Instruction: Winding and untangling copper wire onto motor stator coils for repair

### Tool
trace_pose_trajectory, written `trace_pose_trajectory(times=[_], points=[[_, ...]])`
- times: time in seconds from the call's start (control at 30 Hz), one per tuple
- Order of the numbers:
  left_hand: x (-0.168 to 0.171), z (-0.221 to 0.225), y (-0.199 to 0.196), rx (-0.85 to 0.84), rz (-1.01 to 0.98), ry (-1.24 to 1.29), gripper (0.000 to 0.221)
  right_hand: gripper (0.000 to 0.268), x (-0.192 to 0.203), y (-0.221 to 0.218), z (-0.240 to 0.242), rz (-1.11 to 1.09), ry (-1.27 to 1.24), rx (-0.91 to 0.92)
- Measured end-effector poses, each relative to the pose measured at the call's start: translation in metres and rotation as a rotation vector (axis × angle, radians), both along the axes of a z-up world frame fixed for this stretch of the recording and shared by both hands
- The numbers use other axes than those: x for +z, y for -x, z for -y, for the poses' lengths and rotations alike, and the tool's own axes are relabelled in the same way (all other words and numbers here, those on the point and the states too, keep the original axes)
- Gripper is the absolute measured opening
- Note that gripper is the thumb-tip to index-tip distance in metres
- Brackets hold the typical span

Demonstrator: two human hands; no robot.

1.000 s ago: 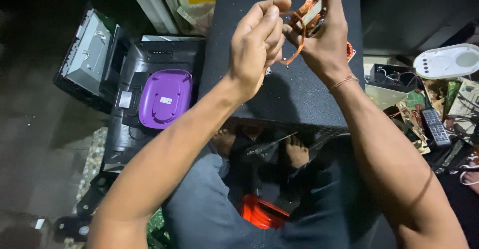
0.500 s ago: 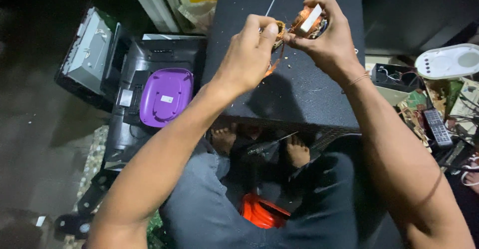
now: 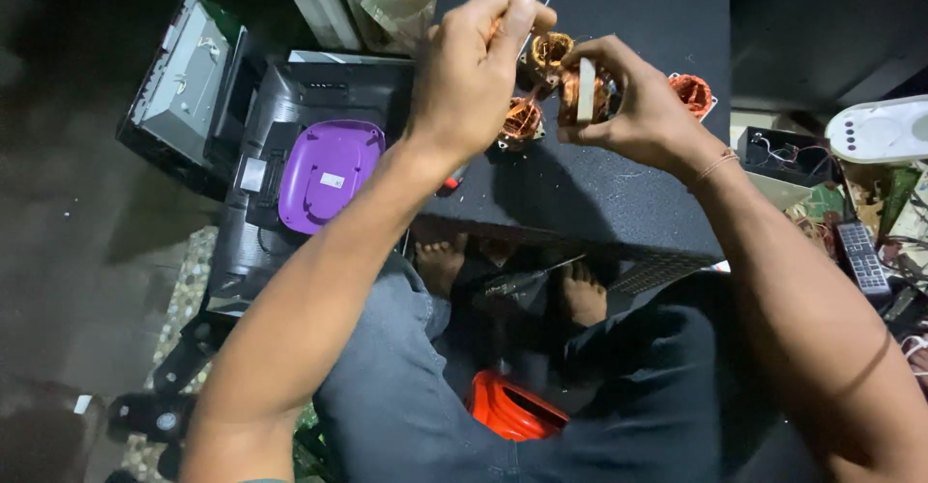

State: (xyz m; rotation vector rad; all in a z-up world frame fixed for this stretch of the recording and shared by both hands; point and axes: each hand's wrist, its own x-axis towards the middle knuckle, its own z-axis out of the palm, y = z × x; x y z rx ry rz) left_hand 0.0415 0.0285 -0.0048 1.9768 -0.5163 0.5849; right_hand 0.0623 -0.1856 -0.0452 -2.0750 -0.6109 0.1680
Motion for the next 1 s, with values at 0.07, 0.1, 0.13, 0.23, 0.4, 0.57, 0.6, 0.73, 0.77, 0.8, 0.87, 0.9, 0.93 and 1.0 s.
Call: trace_pose_trajectory(times=[0.07,0.1,0.13,0.23,0.4,0.57,0.6,0.73,0.77,0.8,0.87,0.9,0.93,1.0], points=[[-0.003,-0.001,-0.006,-0.006,0.001,0.091,0.039,0.065,0.004,0.006,-0.002,-0.062,0.018,0.042],[-0.004,-0.003,-0.009,-0.014,0.009,0.179,0.038,0.064,0.007,0.008,-0.004,-0.118,0.032,0.083],[-0.009,-0.006,-0.016,-0.009,0.008,0.179,0.038,0.064,0.012,0.012,-0.006,-0.119,0.032,0.088],[-0.028,-0.016,-0.037,-0.047,-0.199,0.46,0.042,0.075,0.021,0.02,-0.011,-0.397,0.065,0.086],[-0.037,-0.031,-0.049,0.063,-0.343,0.626,0.034,0.079,0.033,0.033,-0.017,-0.518,-0.012,0.173],[-0.058,-0.048,-0.07,0.064,-0.325,0.729,0.02,0.07,0.008,0.025,-0.001,-0.652,-0.444,0.359],[-0.064,-0.051,-0.076,0.064,-0.327,0.776,0.02,0.067,0.004,0.022,0.003,-0.621,-0.531,0.435],[-0.063,-0.07,-0.079,0.183,-0.413,0.824,0.021,0.063,0.009,0.024,0.009,-0.537,-0.591,0.348],[-0.057,-0.073,-0.071,0.212,-0.477,0.77,0.029,0.061,0.01,0.024,0.011,-0.422,-0.63,0.296],[-0.051,-0.077,-0.064,0.24,-0.54,0.715,0.039,0.059,0.01,0.025,0.012,-0.308,-0.666,0.243],[-0.054,-0.078,-0.062,0.277,-0.637,0.68,0.038,0.058,0.009,0.021,0.022,-0.309,-0.732,0.199],[-0.054,-0.08,-0.062,0.319,-0.728,0.645,0.038,0.059,0.009,0.018,0.026,-0.31,-0.799,0.163],[-0.052,-0.078,-0.062,0.317,-0.726,0.644,0.038,0.059,0.011,0.02,0.027,-0.307,-0.8,0.162],[-0.05,-0.076,-0.063,0.29,-0.825,0.694,0.036,0.056,0.016,0.023,0.026,-0.311,-0.86,0.116]])
